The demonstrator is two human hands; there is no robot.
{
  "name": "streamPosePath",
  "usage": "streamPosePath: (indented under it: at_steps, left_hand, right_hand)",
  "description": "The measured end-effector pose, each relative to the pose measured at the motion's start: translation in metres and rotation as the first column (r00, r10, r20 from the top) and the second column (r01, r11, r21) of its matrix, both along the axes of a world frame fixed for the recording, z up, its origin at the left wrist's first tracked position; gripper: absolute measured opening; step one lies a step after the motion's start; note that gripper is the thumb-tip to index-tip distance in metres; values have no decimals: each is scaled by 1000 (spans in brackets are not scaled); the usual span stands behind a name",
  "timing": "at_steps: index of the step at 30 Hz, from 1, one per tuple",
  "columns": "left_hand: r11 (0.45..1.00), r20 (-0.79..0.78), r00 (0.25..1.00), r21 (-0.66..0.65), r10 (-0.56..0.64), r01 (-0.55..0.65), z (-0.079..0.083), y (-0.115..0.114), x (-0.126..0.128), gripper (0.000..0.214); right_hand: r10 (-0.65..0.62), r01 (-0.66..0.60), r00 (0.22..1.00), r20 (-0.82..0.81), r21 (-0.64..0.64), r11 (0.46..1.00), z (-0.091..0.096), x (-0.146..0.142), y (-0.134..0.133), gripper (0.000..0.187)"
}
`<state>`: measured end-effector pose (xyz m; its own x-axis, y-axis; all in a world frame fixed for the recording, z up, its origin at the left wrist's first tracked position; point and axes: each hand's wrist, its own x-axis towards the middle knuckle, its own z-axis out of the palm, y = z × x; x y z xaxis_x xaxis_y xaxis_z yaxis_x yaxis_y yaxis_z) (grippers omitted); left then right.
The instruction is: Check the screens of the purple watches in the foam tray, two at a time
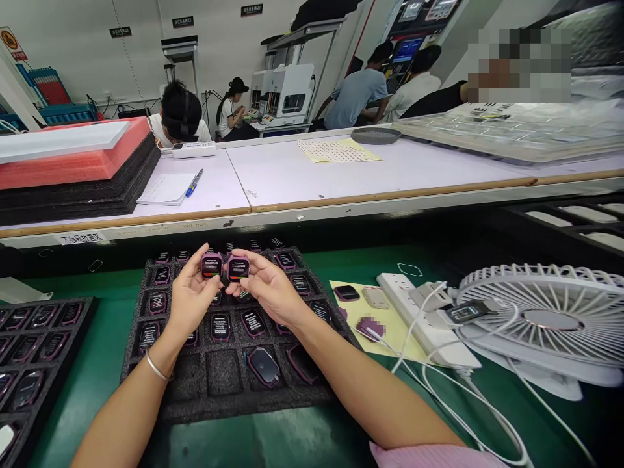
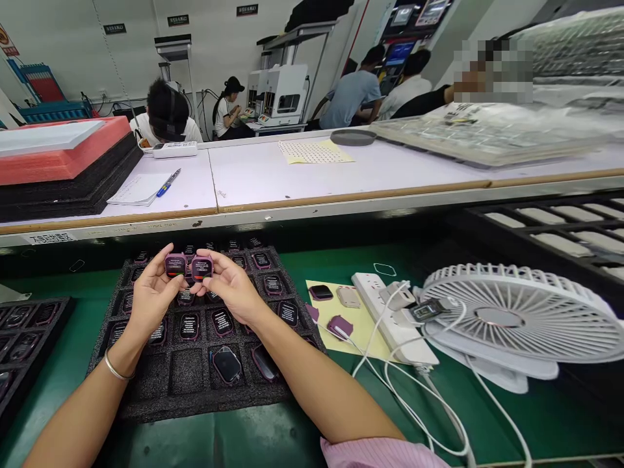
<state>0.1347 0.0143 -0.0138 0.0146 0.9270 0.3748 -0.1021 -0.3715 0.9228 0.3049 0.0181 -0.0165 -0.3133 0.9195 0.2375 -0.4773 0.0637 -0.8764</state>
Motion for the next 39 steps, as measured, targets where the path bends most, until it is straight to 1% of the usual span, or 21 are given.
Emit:
streamPosePath:
  at_steps: [4, 7, 9, 12, 16, 19, 28, 35, 37, 39]
  left_hand:
    - [1000, -1, 1000, -6, -8, 8, 1, -1, 0, 58]
    - [999, 8, 999, -12, -43, 43, 2, -3, 2, 59]
    - [997, 17, 997, -28, -76, 77, 3, -5, 2, 59]
    - [993, 39, 994, -54, -103, 105, 5, -8, 3, 53]
    - [990, 61, 994, -96, -94, 99, 7, -9, 3, 45]
    - [989, 60, 996, -122, -73, 80, 9, -10, 3, 44]
    - [984, 96, 991, -147, -91, 104, 9, -9, 2, 46]
    - [974, 149, 986, -200, -79, 108, 5, -4, 2, 50]
    - [973, 168, 983, -205, -70, 104, 9, -2, 2, 51]
    - [976, 183, 981, -194, -66, 102, 19, 0, 2, 51]
  right_hand:
    - [-11, 11, 1000, 3, 5, 1000, -1, -1, 0, 48]
    - [-24, 24, 1000, 1, 9, 1000, 1, 0, 0, 48]
    - [-44, 44, 999, 10, 2, 999, 1, 0, 0, 46]
    - [-78, 79, 996, 35, -21, 997, 2, 1, 0, 40]
    - [-98, 100, 993, 57, -28, 995, 2, 0, 0, 34]
    - [-106, 108, 992, 72, -26, 994, 2, 0, 0, 32]
    - [-86, 88, 995, 55, -43, 995, 3, 0, 0, 36]
    - [-80, 83, 996, 41, -60, 995, -2, -3, 5, 40]
    - [-65, 66, 998, 15, -77, 995, 1, -4, 7, 37]
    - [-38, 37, 999, -10, -76, 996, 10, -4, 10, 33]
